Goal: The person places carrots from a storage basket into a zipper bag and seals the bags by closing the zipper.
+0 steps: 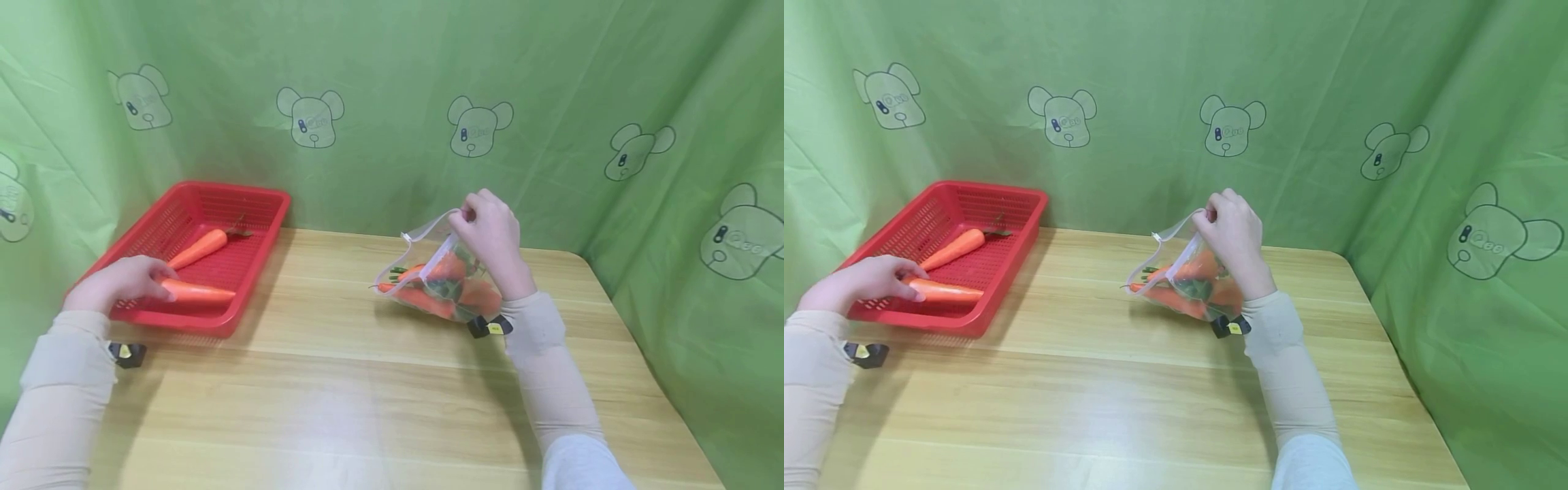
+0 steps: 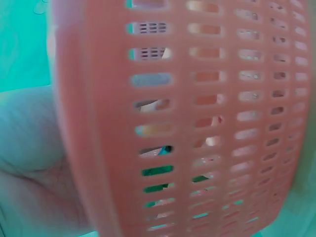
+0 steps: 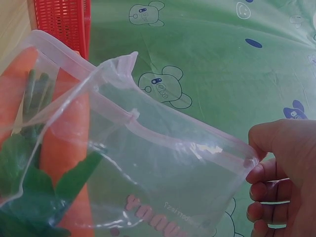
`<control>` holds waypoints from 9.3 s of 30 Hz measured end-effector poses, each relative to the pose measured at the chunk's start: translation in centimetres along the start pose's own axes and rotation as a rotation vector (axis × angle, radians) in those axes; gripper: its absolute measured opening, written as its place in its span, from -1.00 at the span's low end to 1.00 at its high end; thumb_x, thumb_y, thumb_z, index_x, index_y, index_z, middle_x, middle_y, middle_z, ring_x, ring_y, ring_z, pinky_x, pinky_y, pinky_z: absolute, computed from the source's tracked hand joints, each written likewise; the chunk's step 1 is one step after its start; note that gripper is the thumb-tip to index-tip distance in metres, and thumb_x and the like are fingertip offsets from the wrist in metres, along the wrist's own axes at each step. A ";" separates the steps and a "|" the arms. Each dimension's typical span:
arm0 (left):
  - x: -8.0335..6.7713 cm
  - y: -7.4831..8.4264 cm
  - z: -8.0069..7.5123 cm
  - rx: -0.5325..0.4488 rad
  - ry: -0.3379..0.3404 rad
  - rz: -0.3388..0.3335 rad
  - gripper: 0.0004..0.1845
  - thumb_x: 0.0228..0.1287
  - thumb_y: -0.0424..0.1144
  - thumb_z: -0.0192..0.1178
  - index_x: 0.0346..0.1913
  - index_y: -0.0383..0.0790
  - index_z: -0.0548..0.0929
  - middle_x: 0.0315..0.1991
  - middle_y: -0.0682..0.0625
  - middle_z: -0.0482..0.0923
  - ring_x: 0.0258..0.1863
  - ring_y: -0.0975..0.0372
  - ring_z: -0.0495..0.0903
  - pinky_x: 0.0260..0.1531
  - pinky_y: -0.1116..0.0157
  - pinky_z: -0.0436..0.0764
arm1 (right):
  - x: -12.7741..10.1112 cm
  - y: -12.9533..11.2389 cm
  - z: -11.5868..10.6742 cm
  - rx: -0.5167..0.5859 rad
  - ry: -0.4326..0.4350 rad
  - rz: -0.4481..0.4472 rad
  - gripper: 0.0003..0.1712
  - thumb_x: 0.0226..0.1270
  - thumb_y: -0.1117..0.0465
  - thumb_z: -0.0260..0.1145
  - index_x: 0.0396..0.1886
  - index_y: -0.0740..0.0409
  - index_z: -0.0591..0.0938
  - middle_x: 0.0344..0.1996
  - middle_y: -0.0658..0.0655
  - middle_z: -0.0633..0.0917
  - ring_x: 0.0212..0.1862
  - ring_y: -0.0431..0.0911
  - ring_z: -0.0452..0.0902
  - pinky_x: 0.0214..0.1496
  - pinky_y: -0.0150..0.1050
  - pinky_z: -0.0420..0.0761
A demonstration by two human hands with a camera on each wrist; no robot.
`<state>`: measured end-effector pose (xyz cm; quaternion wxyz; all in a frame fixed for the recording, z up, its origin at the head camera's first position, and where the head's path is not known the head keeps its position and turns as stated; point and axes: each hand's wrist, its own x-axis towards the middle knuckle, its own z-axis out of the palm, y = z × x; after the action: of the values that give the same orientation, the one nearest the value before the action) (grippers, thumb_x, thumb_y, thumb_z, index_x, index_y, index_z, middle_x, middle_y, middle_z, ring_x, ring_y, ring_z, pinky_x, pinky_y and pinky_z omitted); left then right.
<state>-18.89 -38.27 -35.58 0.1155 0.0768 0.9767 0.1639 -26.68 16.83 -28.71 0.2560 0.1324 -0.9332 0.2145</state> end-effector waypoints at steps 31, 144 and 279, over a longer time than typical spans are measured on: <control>0.3 4.6 -6.4 -0.003 0.114 -0.024 -0.42 0.21 -0.07 0.32 0.17 -0.40 0.51 0.07 -0.42 0.53 0.05 -0.22 0.50 0.01 -0.27 0.41 | 0.0 0.1 -0.1 -0.009 -0.002 0.005 -0.83 0.14 0.23 0.11 -0.54 0.21 0.52 -0.45 0.15 0.50 -0.40 0.02 0.39 -0.43 -0.18 0.35; 10.8 28.7 4.4 -0.702 0.247 0.350 -0.69 0.21 -0.32 0.31 0.02 -0.26 0.60 0.02 -0.14 0.64 -0.03 0.05 0.66 0.04 0.18 0.63 | 0.2 -0.2 0.3 -0.007 -0.008 -0.006 -0.83 0.12 0.22 0.10 -0.53 0.22 0.55 -0.43 0.16 0.52 -0.38 0.03 0.40 -0.42 -0.16 0.35; 12.7 1.0 2.0 -0.303 0.318 -0.252 -0.51 0.22 -0.19 0.20 0.08 -0.49 0.42 -0.07 -0.38 0.46 -0.13 -0.13 0.42 -0.11 -0.03 0.44 | -0.3 -0.1 0.7 -0.007 -0.011 -0.006 -0.84 0.12 0.21 0.11 -0.54 0.19 0.52 -0.45 0.13 0.49 -0.39 0.01 0.37 -0.41 -0.18 0.35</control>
<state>-30.50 -34.37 -39.59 -0.0101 -0.0907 0.9488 0.3025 -26.66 16.42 -29.42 0.2522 0.1355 -0.9350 0.2095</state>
